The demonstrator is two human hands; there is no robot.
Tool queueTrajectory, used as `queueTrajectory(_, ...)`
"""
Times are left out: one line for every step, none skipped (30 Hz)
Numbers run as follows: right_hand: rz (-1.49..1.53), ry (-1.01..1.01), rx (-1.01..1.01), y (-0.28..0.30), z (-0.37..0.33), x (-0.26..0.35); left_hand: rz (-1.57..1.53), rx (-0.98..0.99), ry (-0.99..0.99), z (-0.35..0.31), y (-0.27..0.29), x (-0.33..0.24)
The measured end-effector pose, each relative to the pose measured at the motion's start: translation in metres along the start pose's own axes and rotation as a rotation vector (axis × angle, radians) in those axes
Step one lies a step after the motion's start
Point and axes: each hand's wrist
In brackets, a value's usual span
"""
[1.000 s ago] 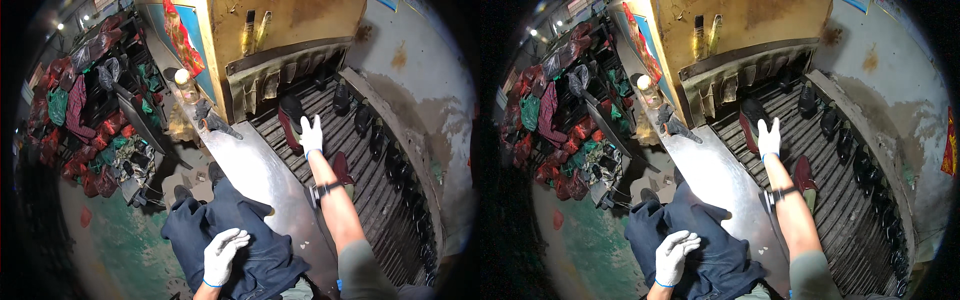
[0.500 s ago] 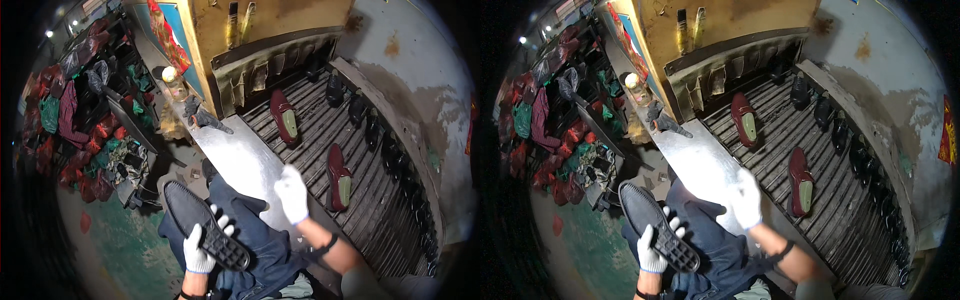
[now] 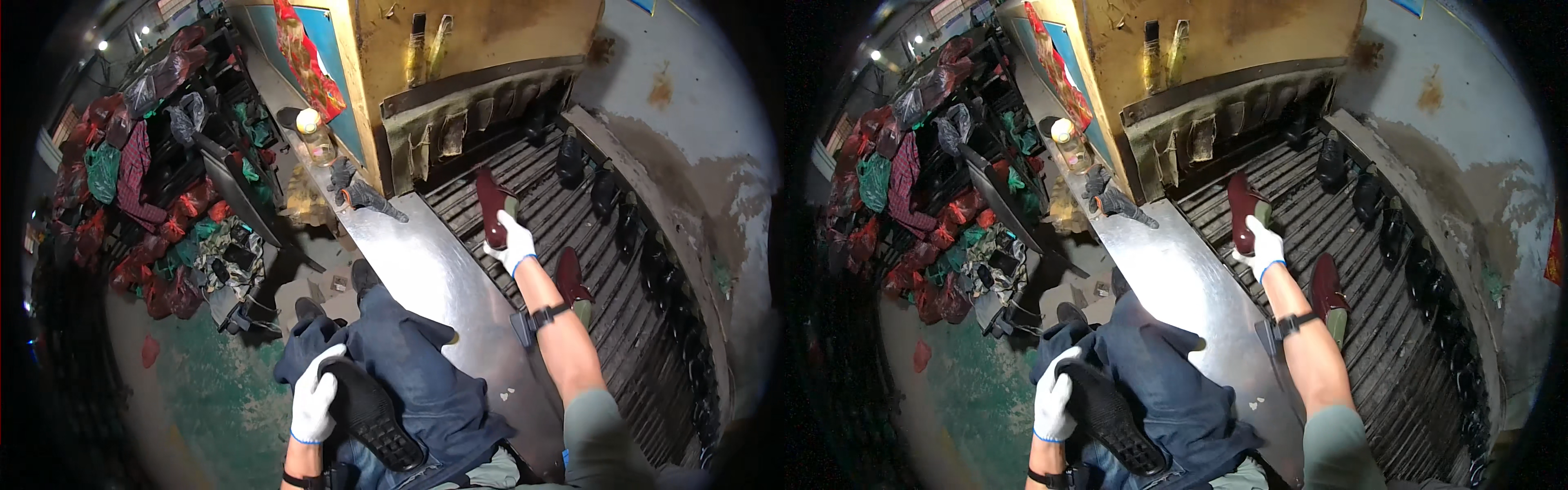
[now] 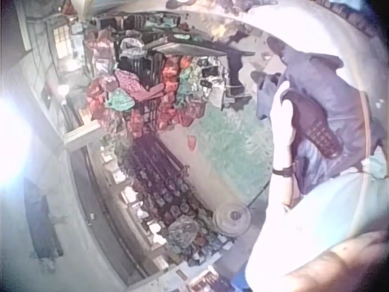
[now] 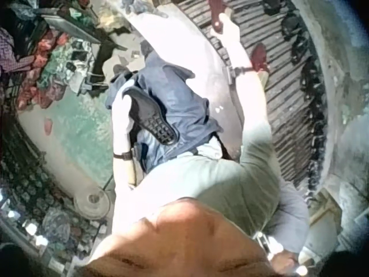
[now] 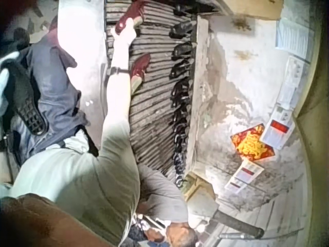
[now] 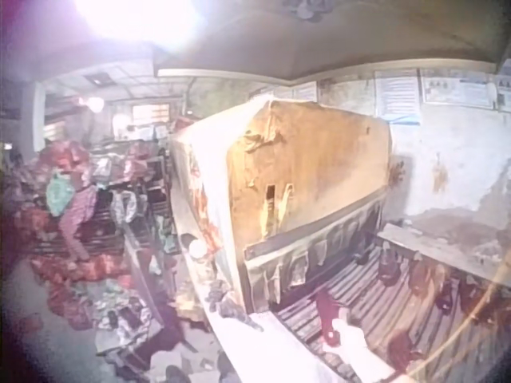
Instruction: The person polishes a maroon leather shoe using a cloth and a brush. They repeatedly rub the shoe's surface, rotate it to access different areas, and alternate between the cloth and brush to finish the shoe.
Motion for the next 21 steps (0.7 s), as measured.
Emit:
queueTrajectory(0.280, -0.068, 0.066, 0.004, -0.027, -0.007, -0.186, 0.069, 0.056, 0.000, -0.009, -0.005)
queueTrajectory(0.549, -0.160, 0.112, 0.011, -0.058, -0.008, -0.369, 0.148, 0.107, 0.001, -0.021, -0.010)
queueTrajectory(0.475, -0.075, 0.467, 0.028, -0.095, -0.005, -0.435, 0.178, 0.109, 0.002, -0.026, -0.010)
queueTrajectory(0.566, -0.084, 0.418, 0.032, -0.142, -0.001, -0.500, 0.206, 0.111, 0.003, -0.029, -0.008)
queueTrajectory(0.671, -0.106, 0.419, 0.035, -0.188, 0.008, -0.565, 0.236, 0.117, 0.003, -0.030, -0.007)
queueTrajectory(0.683, -0.113, 0.442, 0.038, -0.226, 0.012, -0.553, 0.283, 0.107, 0.004, -0.032, -0.008)
queueTrajectory(0.755, -0.155, 0.494, 0.041, -0.250, 0.014, -0.541, 0.327, 0.098, 0.004, -0.033, -0.009)
queueTrajectory(0.821, -0.204, 0.547, 0.042, -0.273, 0.015, -0.532, 0.366, 0.089, 0.003, -0.034, -0.010)
queueTrajectory(0.810, -0.243, 0.617, 0.049, -0.277, 0.003, -0.539, 0.373, 0.083, 0.003, -0.035, -0.009)
queueTrajectory(0.802, -0.288, 0.696, 0.044, -0.283, -0.004, -0.543, 0.360, 0.084, 0.002, -0.033, -0.009)
queueTrajectory(0.647, -0.292, 0.579, 0.042, -0.299, -0.008, -0.552, 0.345, 0.087, -0.001, -0.032, -0.007)
queueTrajectory(0.562, -0.307, 0.572, 0.033, -0.312, -0.006, -0.556, 0.328, 0.080, -0.005, -0.030, -0.010)
queueTrajectory(0.467, -0.234, 0.599, 0.030, -0.326, -0.005, -0.532, 0.333, 0.062, -0.009, -0.029, -0.018)
queueTrajectory(0.372, -0.165, 0.632, 0.028, -0.341, -0.002, -0.509, 0.329, 0.042, -0.013, -0.027, -0.031)
queueTrajectory(0.277, -0.106, 0.649, 0.025, -0.360, 0.011, -0.498, 0.286, 0.042, -0.013, -0.027, -0.041)
queueTrajectory(0.117, 0.026, 0.613, 0.019, -0.380, 0.020, -0.472, 0.338, -0.049, -0.014, -0.025, -0.052)
queueTrajectory(-0.031, 0.127, 0.647, 0.015, -0.396, 0.031, -0.475, 0.347, -0.072, -0.011, -0.024, -0.060)
queueTrajectory(-0.178, 0.241, 0.676, 0.013, -0.408, 0.036, -0.476, 0.366, -0.097, -0.007, -0.023, -0.059)
queueTrajectory(-0.256, 0.325, 0.674, 0.007, -0.416, 0.033, -0.496, 0.389, -0.126, -0.004, -0.021, -0.050)
queueTrajectory(-0.258, 0.407, 0.682, -0.004, -0.431, 0.034, -0.513, 0.415, -0.154, -0.004, -0.018, -0.043)
queueTrajectory(-0.363, 0.466, 0.728, -0.007, -0.441, 0.034, -0.491, 0.328, -0.119, -0.010, -0.019, -0.037)
Point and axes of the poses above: each hand's wrist, its own z-axis towards the middle knuckle, its own y-axis out of the back of the hand, x = y × z, and after that the axes turned 12 degrees about y, right-handed
